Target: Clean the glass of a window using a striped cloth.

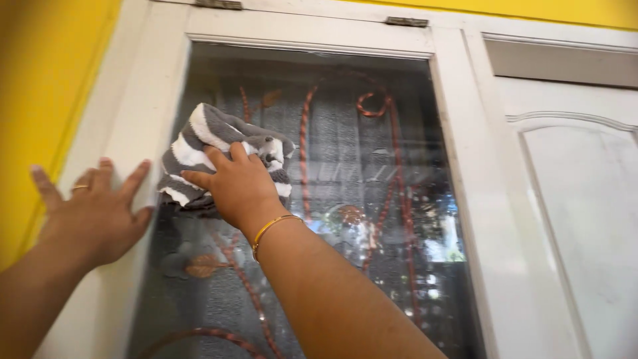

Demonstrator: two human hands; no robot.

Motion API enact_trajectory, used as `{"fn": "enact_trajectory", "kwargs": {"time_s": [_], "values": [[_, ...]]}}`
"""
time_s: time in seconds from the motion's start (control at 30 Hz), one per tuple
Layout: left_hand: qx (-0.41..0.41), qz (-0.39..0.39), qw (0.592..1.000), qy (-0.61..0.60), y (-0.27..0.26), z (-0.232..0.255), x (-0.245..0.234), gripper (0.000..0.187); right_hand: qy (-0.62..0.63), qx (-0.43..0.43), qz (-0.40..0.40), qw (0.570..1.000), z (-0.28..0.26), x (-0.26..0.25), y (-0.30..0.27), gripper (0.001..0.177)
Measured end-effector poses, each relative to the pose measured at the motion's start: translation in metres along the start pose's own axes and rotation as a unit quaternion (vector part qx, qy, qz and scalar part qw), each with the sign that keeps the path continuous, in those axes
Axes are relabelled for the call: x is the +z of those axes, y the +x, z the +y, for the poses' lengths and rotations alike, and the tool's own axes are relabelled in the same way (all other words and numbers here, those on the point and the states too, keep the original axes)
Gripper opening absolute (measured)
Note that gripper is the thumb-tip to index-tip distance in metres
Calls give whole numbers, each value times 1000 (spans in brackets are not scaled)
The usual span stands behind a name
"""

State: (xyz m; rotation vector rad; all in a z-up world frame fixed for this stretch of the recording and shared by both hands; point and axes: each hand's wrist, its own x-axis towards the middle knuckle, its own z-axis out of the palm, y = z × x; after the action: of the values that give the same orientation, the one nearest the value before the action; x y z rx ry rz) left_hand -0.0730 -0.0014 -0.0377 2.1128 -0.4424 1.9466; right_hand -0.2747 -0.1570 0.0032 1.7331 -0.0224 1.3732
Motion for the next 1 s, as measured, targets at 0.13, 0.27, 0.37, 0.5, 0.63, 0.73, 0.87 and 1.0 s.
{"fn": "enact_trajectory", "kwargs": {"time_s": [0.13, 0.27, 0.37, 0.5, 0.63, 0.73, 0.87, 1.0], "values": [[-1, 168, 986, 18, -9, 13, 23, 75, 14, 15, 29, 999, 32, -1, -26, 63], [-13, 194, 981, 1, -22, 33, 13, 66, 13, 54, 3, 998, 82, -8, -54, 71], [-2, 198, 978, -59, -26, 39, 15, 56, 28, 139, -58, 988, 118, -26, -82, 82], [66, 298, 947, -101, -17, 35, 48, 55, -8, 225, -78, 971, 175, -38, -121, 87], [38, 248, 956, -152, -30, 48, 7, 68, -33, 263, -56, 963, 223, -36, -157, 84], [107, 260, 959, -13, -27, 27, 30, 72, -45, 303, -37, 951, 220, -34, -158, 82], [78, 159, 962, 206, -38, 25, 4, 62, -61, 376, -36, 924, 203, -18, -158, 75], [70, 133, 989, -12, -39, 13, 8, 67, -94, 420, 29, 902, 182, 1, -157, 70]]}}
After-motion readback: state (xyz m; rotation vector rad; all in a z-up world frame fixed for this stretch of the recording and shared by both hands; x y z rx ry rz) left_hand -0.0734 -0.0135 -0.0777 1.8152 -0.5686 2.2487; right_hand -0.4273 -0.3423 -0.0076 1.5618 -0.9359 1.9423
